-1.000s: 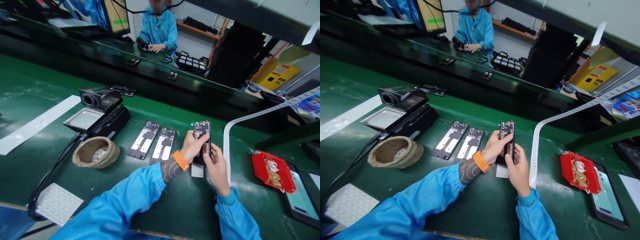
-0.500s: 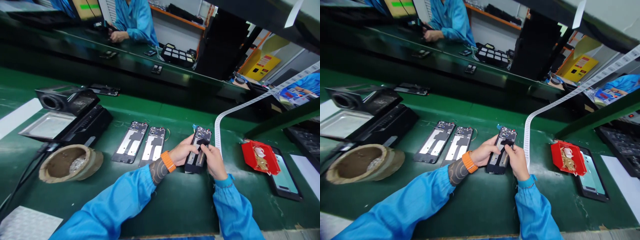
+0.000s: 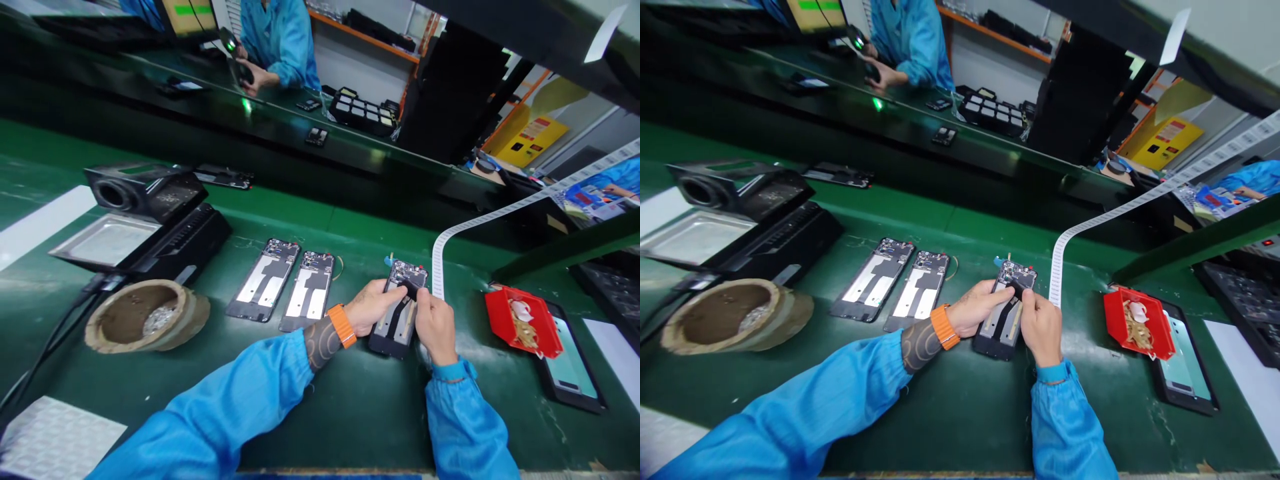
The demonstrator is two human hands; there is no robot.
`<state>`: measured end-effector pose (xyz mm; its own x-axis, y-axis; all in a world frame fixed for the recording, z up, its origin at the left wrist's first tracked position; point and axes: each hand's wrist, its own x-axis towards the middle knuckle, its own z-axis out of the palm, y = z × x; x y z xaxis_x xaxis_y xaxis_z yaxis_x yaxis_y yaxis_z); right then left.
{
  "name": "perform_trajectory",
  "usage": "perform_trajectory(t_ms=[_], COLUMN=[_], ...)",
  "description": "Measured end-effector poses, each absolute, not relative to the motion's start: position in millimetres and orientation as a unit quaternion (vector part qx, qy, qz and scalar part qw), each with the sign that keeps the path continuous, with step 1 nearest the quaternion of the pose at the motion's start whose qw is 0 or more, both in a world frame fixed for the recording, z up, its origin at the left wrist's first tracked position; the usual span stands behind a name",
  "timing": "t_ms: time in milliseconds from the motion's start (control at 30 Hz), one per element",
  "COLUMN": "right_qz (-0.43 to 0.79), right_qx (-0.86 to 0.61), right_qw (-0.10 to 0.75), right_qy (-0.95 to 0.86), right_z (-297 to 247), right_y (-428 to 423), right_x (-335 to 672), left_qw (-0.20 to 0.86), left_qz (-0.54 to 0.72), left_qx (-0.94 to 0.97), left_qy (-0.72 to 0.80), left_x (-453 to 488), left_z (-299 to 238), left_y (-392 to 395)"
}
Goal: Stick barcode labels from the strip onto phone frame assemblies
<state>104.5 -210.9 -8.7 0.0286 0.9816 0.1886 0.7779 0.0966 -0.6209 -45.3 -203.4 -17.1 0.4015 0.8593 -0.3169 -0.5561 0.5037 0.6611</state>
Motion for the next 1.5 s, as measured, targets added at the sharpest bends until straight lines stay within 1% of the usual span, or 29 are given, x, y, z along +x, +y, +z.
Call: perform_trajectory(t_ms=[100, 167, 233, 333, 533, 633, 733, 800, 867, 1000, 1133, 1267, 1367, 1500], right_qz=[0.221, 0.282, 0.305, 0.272, 0.205, 0.135, 0.079, 0.065, 0.055, 0.052, 0.098, 0.139, 0.121, 0.097], right_qx=[-0.628, -0.613, -0.611, -0.641, -0.662, -0.636, -0.551, -0.491, -0.471, -0.489, -0.494, -0.504, -0.511, -0.507], right_qw=[0.347, 0.36, 0.365, 0.363, 0.329, 0.375, 0.415, 0.405, 0.387, 0.37, 0.349, 0.324, 0.296, 0.266], right_qy=[-0.66, -0.644, -0.632, -0.62, -0.642, -0.661, -0.72, -0.768, -0.791, -0.788, -0.791, -0.789, -0.798, -0.814], right_z=[-8, -10, -14, -19, -18, -14, -11, -12, -15, -20, -15, -11, -14, -9], right_y=[-210, -208, -206, -203, -205, -210, -214, -214, -212, -209, -207, -205, -204, -208], right_x=[105, 105, 105, 107, 113, 113, 109, 105, 103, 103, 110, 116, 116, 112], left_qw=[0.802, 0.809, 0.824, 0.831, 0.801, 0.805, 0.808, 0.809, 0.813, 0.843, 0.869, 0.859, 0.854, 0.877], left_qz=[0.455, 0.453, 0.442, 0.425, 0.436, 0.444, 0.46, 0.468, 0.473, 0.445, 0.392, 0.391, 0.383, 0.346], left_qx=[0.211, 0.209, 0.217, 0.242, 0.241, 0.208, 0.174, 0.161, 0.15, 0.147, 0.175, 0.228, 0.24, 0.199], left_qy=[0.325, 0.311, 0.28, 0.265, 0.333, 0.333, 0.324, 0.317, 0.306, 0.266, 0.246, 0.24, 0.259, 0.268], left_x=[-47, -49, -52, -51, -42, -42, -45, -47, -49, -52, -55, -55, -54, -54], left_z=[-16, -16, -16, -17, -17, -16, -14, -11, -8, -7, -10, -6, -5, -8], left_y=[-202, -200, -199, -201, -206, -204, -202, -200, -200, -198, -196, -197, -199, -196])
